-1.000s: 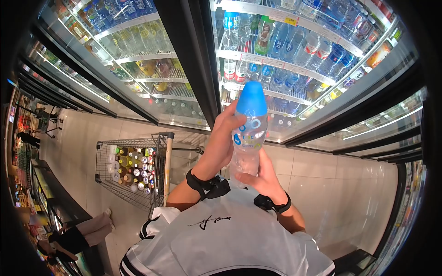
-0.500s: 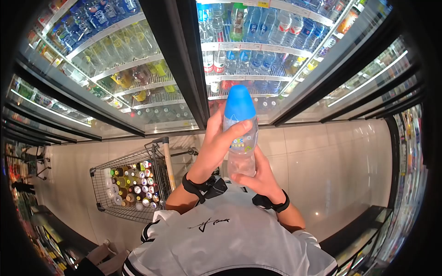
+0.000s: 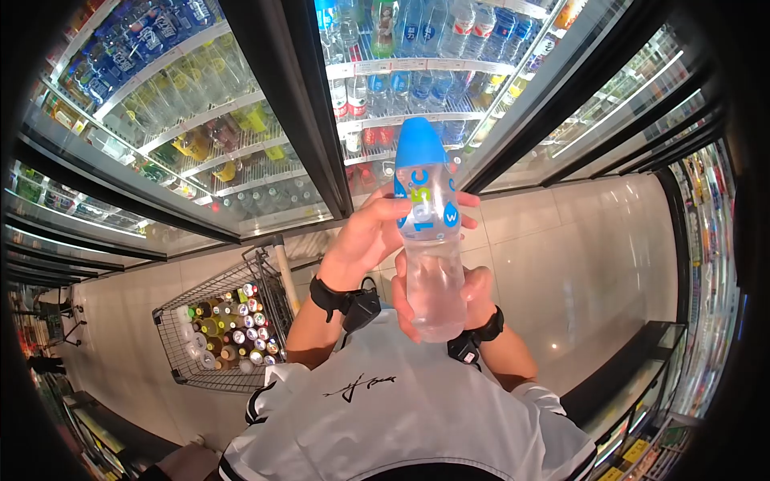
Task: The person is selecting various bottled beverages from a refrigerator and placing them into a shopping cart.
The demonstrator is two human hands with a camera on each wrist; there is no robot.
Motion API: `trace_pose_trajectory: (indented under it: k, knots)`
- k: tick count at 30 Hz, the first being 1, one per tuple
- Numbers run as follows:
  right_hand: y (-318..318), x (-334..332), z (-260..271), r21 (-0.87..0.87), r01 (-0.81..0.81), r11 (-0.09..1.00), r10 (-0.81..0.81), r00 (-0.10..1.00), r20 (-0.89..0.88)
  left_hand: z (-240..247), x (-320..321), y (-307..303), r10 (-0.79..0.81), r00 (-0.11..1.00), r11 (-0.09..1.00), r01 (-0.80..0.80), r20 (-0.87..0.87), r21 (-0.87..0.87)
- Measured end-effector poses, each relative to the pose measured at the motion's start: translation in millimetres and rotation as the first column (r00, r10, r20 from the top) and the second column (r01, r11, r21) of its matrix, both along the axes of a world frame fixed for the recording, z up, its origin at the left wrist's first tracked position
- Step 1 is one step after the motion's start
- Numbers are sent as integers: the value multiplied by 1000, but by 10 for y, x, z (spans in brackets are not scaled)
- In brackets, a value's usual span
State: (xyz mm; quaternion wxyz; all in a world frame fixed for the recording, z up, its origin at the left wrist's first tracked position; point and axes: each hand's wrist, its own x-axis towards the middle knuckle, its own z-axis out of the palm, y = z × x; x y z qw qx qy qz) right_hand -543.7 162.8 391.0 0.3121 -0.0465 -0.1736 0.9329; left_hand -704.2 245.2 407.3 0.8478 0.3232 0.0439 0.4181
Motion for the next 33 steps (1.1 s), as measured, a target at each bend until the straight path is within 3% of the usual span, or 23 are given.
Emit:
trace_pose_trajectory:
  k: [1,4,5,6,7,9,10,13,14,16,18,20,24,25,27,28,30,33]
  knots:
    - [52,12,-8,8,-11,1000,11,1000,-2,-3,43,1,-91,995,996,91,33,5]
    - [141,68,-13,122,-81,989,101,981,-169,106,31,-82,1,994,1000,-1,-106,4]
    - [116,130,32,152,32,988,-40,998,46,186,52,-120,1,994,1000,0,-113,3]
    - [75,173,44,197,140,970,-189,949,254,282,85,-172,224,923,968,-174,-312,178]
    - [63,195,27,189,147,971,-192,949,250,323,126,-210,450,771,879,-291,-451,379]
    - [74,240,5,468,289,835,-522,684,509,299,252,-213,494,748,852,-315,-443,418]
    - [52,252,9,466,300,833,-529,681,507,288,298,-202,546,722,817,-347,-425,461]
    - [23,307,28,409,342,846,-514,725,458,248,305,-160,448,799,862,-267,-401,431]
    - [33,333,14,350,352,868,-477,789,388,244,303,-143,441,804,864,-259,-400,432]
    - [55,368,0,291,361,886,-444,841,308,236,283,-105,311,910,920,-218,-273,325]
    - [87,382,-4,159,297,942,-313,946,89,93,277,-25,273,924,924,-174,-267,341]
    - [81,384,-31,105,263,959,-269,962,47,60,324,-7,121,976,983,-94,-178,157]
    - [94,305,-128,74,153,985,-143,981,-130,101,454,-34,-43,994,994,53,-101,96]
    - [95,308,-121,72,156,985,-146,981,-131,83,443,-31,-46,994,994,56,-102,94]
    - [101,323,-72,133,181,975,-180,984,-20,35,390,-24,157,964,972,-112,-216,208]
    - [115,324,-47,131,181,975,-180,983,-22,70,356,-27,156,963,972,-111,-219,206]
    - [126,327,28,344,314,885,-417,863,285,229,309,-61,401,815,891,-241,-419,385]
    - [111,284,79,328,338,882,-444,830,338,282,341,-105,471,768,865,-303,-435,400]
